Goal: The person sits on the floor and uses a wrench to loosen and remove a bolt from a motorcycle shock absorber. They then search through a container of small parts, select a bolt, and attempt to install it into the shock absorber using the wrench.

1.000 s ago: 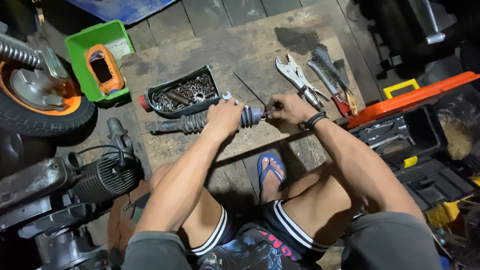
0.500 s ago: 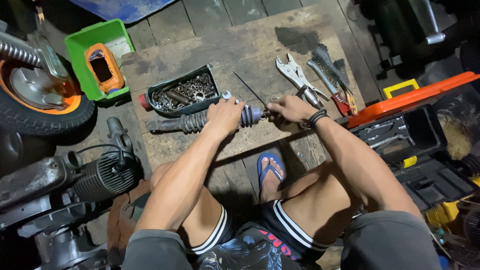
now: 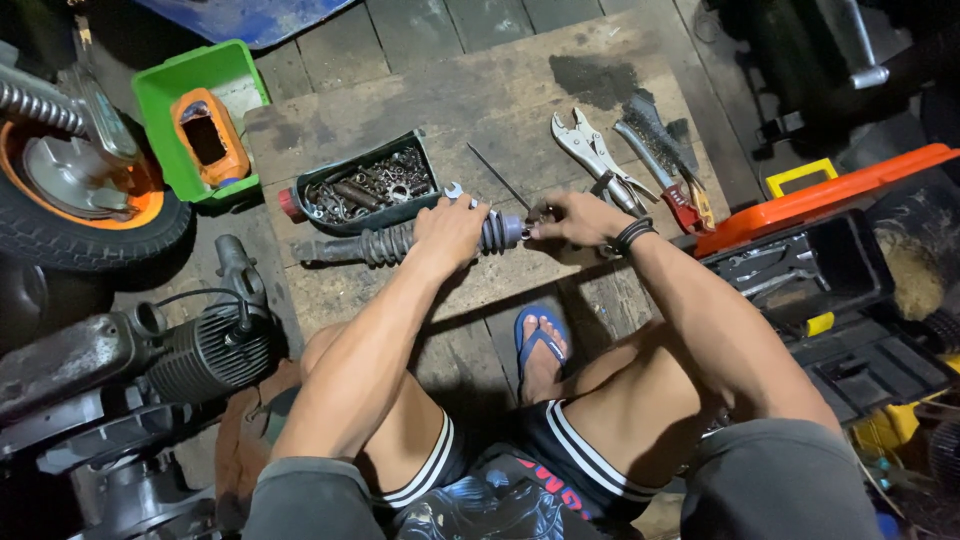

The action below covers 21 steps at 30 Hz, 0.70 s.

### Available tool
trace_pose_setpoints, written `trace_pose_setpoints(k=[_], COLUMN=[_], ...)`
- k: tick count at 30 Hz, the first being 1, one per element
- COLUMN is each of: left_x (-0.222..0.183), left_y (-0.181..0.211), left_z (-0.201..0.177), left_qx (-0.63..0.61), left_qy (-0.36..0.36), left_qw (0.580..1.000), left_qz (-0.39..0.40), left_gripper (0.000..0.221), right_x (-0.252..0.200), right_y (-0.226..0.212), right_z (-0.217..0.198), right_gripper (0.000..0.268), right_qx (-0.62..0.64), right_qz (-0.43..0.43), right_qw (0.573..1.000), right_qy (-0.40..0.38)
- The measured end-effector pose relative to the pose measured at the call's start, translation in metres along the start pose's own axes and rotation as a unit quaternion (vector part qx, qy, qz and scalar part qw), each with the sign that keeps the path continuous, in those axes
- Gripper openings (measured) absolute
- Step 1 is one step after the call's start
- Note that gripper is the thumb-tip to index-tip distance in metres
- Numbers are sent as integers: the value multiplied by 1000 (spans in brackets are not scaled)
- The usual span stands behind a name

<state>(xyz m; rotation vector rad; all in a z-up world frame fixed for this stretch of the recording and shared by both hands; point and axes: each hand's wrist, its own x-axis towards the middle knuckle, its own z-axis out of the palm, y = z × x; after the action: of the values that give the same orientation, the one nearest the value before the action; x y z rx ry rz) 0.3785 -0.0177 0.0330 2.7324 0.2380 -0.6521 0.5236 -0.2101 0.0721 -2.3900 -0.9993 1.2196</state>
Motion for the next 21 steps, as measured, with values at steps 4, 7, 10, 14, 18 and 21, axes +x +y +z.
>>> trace_pose_setpoints(k=[4,7,10,14,18,21], left_x=[-6,-2,0,0,-1,-1], left_y=[4,3,0,0,0,1], left_z=[-7,-3,1,1,-1,0], left_qx=[5,5,3,0,-2,-1], left_qy=[-4,0,7,0,0,0], left_qw=[1000,1000,1000,1000,1000,1000], left_qz=[-12,-13,-5,-7,-8,-10], left_gripper=[68,67,67,65,64,64], right_x=[20,18,15,11,-9,-11], right_y=[27,35,32,25,-4,-5], right_z=[15,16,15,13,6,4], right_gripper=[41,40,44,46,49,49], right_qx=[-52,-46,-21,-20,8,-7], right_qz=[-37,-42,-42,1,32,48], right_qw=[998,998,999,999,998,997], right_qy=[9,10,2,-35,-52,-60])
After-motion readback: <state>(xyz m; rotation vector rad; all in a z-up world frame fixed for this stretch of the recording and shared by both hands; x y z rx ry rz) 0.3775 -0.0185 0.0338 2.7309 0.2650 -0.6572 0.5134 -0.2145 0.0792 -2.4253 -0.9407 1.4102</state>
